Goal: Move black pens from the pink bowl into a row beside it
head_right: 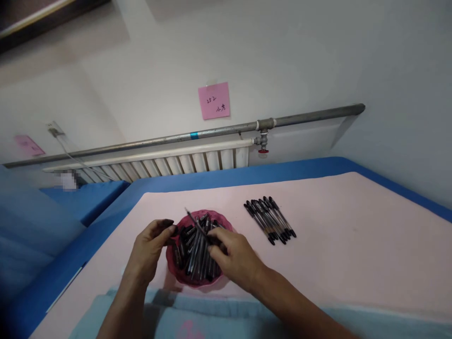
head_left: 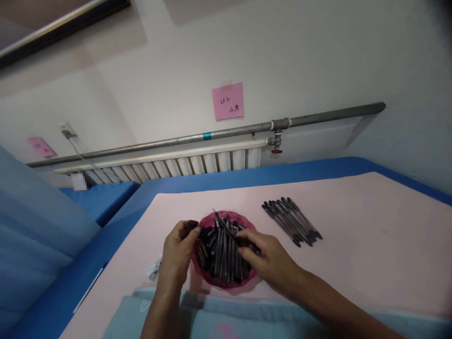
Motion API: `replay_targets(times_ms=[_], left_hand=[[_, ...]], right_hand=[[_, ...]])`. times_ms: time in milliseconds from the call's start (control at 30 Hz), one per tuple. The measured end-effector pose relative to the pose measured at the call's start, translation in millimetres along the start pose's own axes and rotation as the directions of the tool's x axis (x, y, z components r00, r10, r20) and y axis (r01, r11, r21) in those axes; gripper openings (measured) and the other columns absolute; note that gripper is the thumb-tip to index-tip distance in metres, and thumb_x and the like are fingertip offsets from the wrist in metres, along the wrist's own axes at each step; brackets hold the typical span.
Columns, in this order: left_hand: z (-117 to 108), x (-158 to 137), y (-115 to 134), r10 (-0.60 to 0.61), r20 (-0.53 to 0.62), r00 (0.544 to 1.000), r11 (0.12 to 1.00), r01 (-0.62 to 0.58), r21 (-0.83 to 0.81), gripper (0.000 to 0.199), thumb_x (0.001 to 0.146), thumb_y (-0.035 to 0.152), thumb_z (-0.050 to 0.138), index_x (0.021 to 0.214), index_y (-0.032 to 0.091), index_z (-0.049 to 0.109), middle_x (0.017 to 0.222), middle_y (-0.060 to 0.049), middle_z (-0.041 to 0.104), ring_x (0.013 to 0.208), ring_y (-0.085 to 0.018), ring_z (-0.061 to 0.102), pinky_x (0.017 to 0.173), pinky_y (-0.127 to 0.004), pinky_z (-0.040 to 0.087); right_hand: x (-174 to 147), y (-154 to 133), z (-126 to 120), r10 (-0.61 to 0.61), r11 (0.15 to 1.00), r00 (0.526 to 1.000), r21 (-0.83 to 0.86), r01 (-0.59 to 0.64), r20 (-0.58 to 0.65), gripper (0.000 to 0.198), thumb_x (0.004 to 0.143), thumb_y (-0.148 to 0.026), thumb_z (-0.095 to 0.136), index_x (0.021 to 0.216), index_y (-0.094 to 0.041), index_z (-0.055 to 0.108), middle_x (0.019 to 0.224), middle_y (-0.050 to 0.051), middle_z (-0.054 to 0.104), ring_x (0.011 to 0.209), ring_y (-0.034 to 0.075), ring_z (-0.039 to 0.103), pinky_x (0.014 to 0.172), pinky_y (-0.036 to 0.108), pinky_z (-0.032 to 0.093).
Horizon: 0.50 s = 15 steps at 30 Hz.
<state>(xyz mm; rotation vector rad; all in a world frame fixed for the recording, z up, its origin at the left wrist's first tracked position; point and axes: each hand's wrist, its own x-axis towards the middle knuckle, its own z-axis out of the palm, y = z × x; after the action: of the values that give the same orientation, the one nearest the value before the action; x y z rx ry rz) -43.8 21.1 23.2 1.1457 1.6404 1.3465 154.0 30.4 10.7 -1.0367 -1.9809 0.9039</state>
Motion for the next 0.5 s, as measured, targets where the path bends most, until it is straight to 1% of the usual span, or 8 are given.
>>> replay_targets(times_ms=[33, 67, 100, 167, 233, 300, 500], left_hand=[[-1.1, 0.7, 1.7, -0.073, 0.019, 0.997, 0.979, 0.075, -0.192, 0.020, 0.068, 0.026, 0.060, 0.085, 0.016, 0.057, 0.077, -0.004, 0.064, 0.072, -0.016, 0.061, 0.068, -0.030, 0.048], [-2.1, 1.4, 3.2, -0.133, 0.034, 0.991, 0.933, 0.136, -0.333, 0.022, 0.067, 0.023, 0.062, 0.085, 0.014, 0.056, 0.076, -0.005, 0.064, 0.070, -0.016, 0.062, 0.065, -0.029, 0.049], [-2.8, 2.1, 4.4, -0.177, 0.039, 0.983, 0.887, 0.177, -0.426, 0.022, 0.066, 0.020, 0.063, 0.085, 0.014, 0.056, 0.076, -0.005, 0.065, 0.069, -0.016, 0.063, 0.063, -0.028, 0.050], [-3.6, 3.3, 6.1, -0.221, 0.024, 0.975, 0.829, 0.201, -0.522, 0.021, 0.065, 0.014, 0.063, 0.084, 0.013, 0.056, 0.077, -0.007, 0.065, 0.069, -0.016, 0.064, 0.061, -0.026, 0.052], [-3.4, 3.7, 6.7, -0.231, 0.009, 0.973, 0.809, 0.198, -0.554, 0.019, 0.066, 0.012, 0.063, 0.084, 0.012, 0.057, 0.077, -0.007, 0.066, 0.068, -0.016, 0.065, 0.061, -0.026, 0.053], [-2.6, 3.5, 6.6, -0.227, 0.007, 0.974, 0.806, 0.192, -0.560, 0.018, 0.066, 0.011, 0.063, 0.083, 0.012, 0.057, 0.076, -0.007, 0.066, 0.065, -0.014, 0.064, 0.061, -0.026, 0.054], [-1.1, 1.4, 5.9, -0.189, 0.039, 0.981, 0.838, 0.182, -0.515, 0.019, 0.064, 0.014, 0.065, 0.082, 0.011, 0.058, 0.077, -0.007, 0.066, 0.062, -0.012, 0.062, 0.060, -0.026, 0.053]], right_hand=[[-1.0, -1.2, 0.6, -0.039, 0.999, 0.999, -0.032, 0.040, 0.031, 0.020, 0.076, -0.015, 0.045, 0.091, -0.020, 0.058, 0.082, 0.001, 0.062, 0.074, 0.015, 0.057, 0.068, 0.027, 0.044], [-1.9, -2.2, 1.1, -0.065, 0.996, 0.996, -0.065, 0.069, 0.057, 0.022, 0.076, -0.014, 0.045, 0.091, -0.020, 0.059, 0.084, 0.002, 0.063, 0.077, 0.016, 0.057, 0.070, 0.028, 0.044], [-2.4, -3.0, 1.4, -0.078, 0.992, 0.994, -0.094, 0.085, 0.077, 0.022, 0.076, -0.013, 0.044, 0.091, -0.020, 0.060, 0.084, 0.002, 0.063, 0.079, 0.016, 0.057, 0.071, 0.028, 0.044], [-2.7, -3.8, 1.7, -0.076, 0.986, 0.991, -0.138, 0.091, 0.109, 0.023, 0.076, -0.012, 0.044, 0.091, -0.020, 0.060, 0.083, 0.003, 0.063, 0.078, 0.016, 0.057, 0.070, 0.028, 0.044], [-2.3, -3.7, 1.8, -0.078, 0.980, 0.988, -0.171, 0.100, 0.132, 0.024, 0.077, -0.012, 0.043, 0.091, -0.019, 0.061, 0.082, 0.003, 0.062, 0.077, 0.017, 0.057, 0.069, 0.029, 0.044], [-1.8, -2.9, 1.9, -0.089, 0.973, 0.986, -0.198, 0.117, 0.144, 0.024, 0.077, -0.011, 0.044, 0.092, -0.018, 0.061, 0.083, 0.004, 0.062, 0.078, 0.017, 0.057, 0.070, 0.030, 0.044], [-1.6, -2.3, 2.2, -0.094, 0.965, 0.984, -0.230, 0.128, 0.154, 0.024, 0.076, -0.011, 0.044, 0.091, -0.018, 0.061, 0.081, 0.004, 0.062, 0.076, 0.017, 0.056, 0.068, 0.031, 0.044]])
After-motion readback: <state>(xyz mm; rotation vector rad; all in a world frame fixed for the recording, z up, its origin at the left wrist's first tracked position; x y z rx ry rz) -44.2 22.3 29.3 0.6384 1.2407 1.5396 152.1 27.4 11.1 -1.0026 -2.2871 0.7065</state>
